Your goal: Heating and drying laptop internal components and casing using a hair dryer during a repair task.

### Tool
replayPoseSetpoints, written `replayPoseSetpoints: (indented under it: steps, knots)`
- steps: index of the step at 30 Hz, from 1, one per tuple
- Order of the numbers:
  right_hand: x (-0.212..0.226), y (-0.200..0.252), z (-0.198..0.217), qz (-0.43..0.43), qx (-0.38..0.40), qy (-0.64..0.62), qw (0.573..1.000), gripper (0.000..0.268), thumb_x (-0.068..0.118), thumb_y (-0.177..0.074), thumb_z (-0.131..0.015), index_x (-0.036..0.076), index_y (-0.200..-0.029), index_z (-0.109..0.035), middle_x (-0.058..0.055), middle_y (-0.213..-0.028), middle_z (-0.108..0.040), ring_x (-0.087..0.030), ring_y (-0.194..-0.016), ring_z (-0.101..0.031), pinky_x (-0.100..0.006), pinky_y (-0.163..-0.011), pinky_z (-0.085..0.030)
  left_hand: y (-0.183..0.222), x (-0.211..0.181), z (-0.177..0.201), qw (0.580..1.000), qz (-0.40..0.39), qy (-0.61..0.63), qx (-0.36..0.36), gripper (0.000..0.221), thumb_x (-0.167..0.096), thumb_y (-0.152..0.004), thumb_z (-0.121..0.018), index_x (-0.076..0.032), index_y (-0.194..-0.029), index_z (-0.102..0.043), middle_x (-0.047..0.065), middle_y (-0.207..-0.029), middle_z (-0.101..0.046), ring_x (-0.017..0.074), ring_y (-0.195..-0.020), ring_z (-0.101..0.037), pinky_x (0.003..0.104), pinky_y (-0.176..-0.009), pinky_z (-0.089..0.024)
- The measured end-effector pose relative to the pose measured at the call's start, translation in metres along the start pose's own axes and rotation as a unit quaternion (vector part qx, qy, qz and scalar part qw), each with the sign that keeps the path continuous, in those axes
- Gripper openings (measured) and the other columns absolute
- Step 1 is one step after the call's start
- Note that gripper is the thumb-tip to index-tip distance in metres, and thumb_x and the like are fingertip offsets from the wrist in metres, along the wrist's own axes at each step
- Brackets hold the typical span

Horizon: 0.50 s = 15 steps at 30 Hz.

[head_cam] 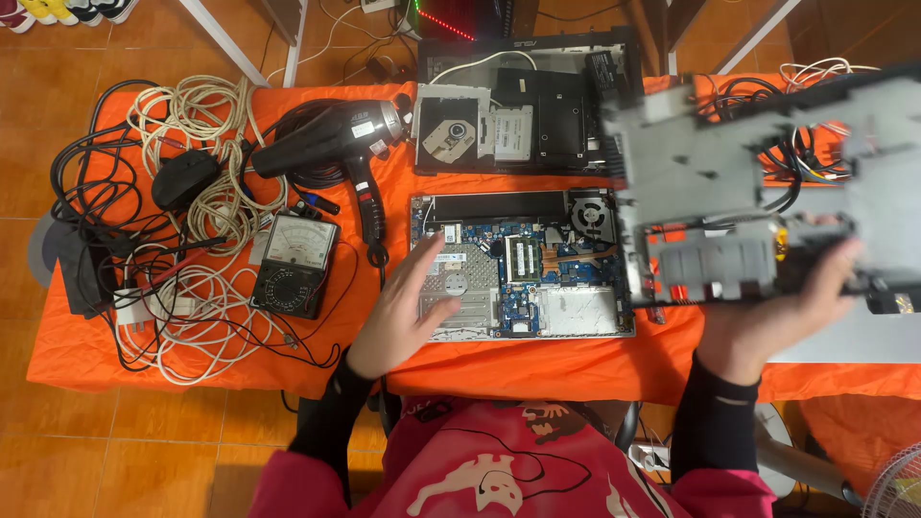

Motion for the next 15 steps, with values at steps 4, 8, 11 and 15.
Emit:
replayPoseSetpoints:
  steps: [4,8,11,15]
  knots:
    - [-0.026,-0.002,-0.040,-0.083,0.001,-0.011,0.996,0.031,0.031,-0.113,-0.064,0.006,-0.133,-0.061,-0.005,-0.122,-0.067,-0.018,-0.114,-0.067,-0.036,-0.098,-0.059,-0.044,-0.001,-0.016,0.992,-0.023,0.126,0.016,0.071,-0.033,-0.107,-0.059,-0.002,-0.162,-0.027,0.024,-0.165,-0.041,0.0356,-0.155,-0.040,0.047,-0.127,-0.033]
    - [-0.062,0.002,-0.072,-0.175,0.004,0.048,0.983,0.034,0.034,-0.108,-0.064,0.007,-0.128,-0.066,-0.002,-0.114,-0.071,-0.012,-0.104,-0.068,-0.033,-0.086,-0.057,-0.086,0.019,-0.046,0.952,-0.014,0.304,0.032,0.076,-0.035,-0.109,-0.053,-0.003,-0.165,-0.015,0.022,-0.164,-0.038,0.0325,-0.153,-0.043,0.046,-0.126,-0.037]
    - [-0.093,0.007,-0.091,-0.196,0.065,0.010,0.978,0.034,0.031,-0.110,-0.062,0.004,-0.130,-0.062,-0.004,-0.115,-0.069,-0.015,-0.104,-0.067,-0.035,-0.091,-0.057,-0.099,0.038,-0.067,0.908,-0.006,0.418,0.041,0.078,-0.032,-0.109,-0.053,-0.005,-0.166,-0.006,0.019,-0.166,-0.034,0.0297,-0.154,-0.039,0.044,-0.126,-0.034]
    - [-0.122,0.023,-0.112,-0.220,0.121,0.014,0.968,0.040,0.026,-0.108,-0.059,0.005,-0.141,-0.050,-0.006,-0.127,-0.064,-0.016,-0.116,-0.063,-0.035,-0.103,-0.054,-0.094,0.042,-0.063,0.882,0.013,0.471,0.000,0.076,-0.016,-0.107,-0.059,-0.009,-0.167,-0.013,0.015,-0.154,-0.047,0.0224,-0.140,-0.047,0.039,-0.119,-0.036]
Point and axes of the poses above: each hand's wrist, its own y-axis away from the middle knuckle, its own z-axis out of the back of the hand, x = y × z, the point moved 10 cm from there along -y, towards the middle knuckle
